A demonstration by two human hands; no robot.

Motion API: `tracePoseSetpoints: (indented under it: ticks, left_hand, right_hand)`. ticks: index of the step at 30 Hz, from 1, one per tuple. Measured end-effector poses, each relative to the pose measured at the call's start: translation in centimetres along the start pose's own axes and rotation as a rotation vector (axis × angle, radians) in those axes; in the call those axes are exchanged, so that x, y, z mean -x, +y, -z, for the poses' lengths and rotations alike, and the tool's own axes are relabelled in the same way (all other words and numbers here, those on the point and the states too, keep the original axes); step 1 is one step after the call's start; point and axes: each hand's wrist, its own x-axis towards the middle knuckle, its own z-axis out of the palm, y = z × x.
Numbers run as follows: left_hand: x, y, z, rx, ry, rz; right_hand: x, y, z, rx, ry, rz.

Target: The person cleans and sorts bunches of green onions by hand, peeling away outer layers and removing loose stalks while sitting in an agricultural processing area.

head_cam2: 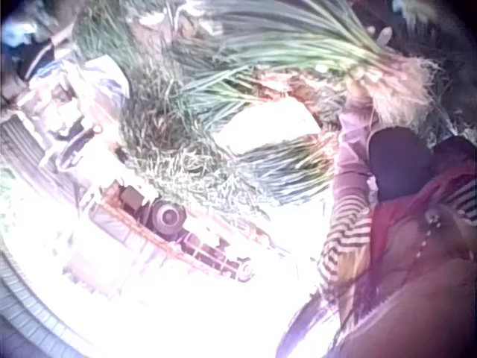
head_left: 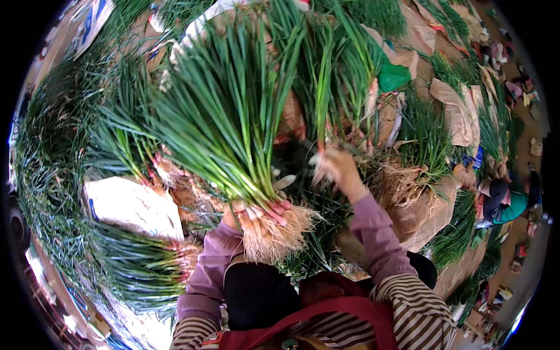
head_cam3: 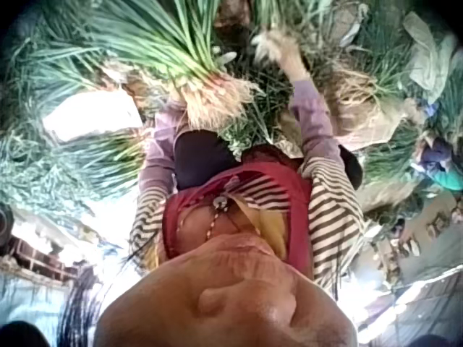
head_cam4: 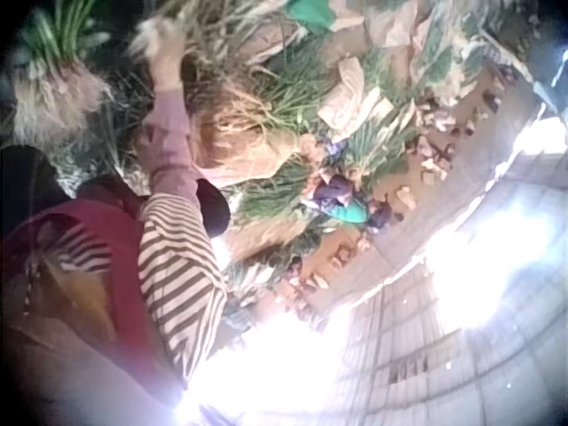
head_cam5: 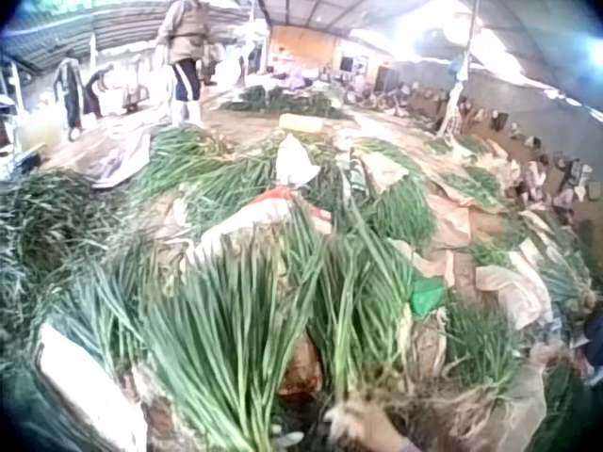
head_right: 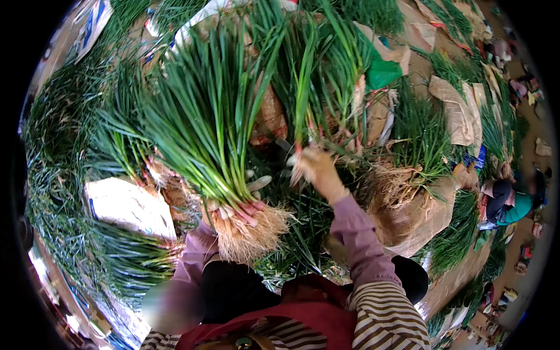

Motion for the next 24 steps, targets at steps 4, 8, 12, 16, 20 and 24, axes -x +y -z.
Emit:
tracePoseSetpoints:
  ticks: [4, 8, 12, 16, 20, 24]
  left_hand:
    - [1.3, 0.3, 1.9, 0.071, -0.057, 0.135]
    - [1.1, -0.1, 1.3, -0.001, 0.052, 0.088]
    - [2.9, -0.4, 3.1, 0.115, 0.132, 0.173]
    - [2.8, -0.2, 4.0, -0.018, 0.079, 0.199]
    - [2.3, -0.3, 2.2, -0.084, 0.123, 0.133]
    - [2.5, 0.1, 1.9, -0.003, 0.137, 0.189]
  right_hand:
    - [4.5, 0.6, -5.3, 0.148, -0.271, 0.007]
    - [3.7, 0.8, -5.1, 0.095, -0.421, -0.082]
    - [0.2, 0.1, -6.4, -0.331, -0.265, -0.261]
    - [0.0, -1.0, -9.4, -0.587, -0.026, -0.264]
    - [0.5, -1.6, -10.7, -0.011, 0.165, -0.053]
    - [-0.8, 1.6, -9.9, -0.372, 0.318, -0.297]
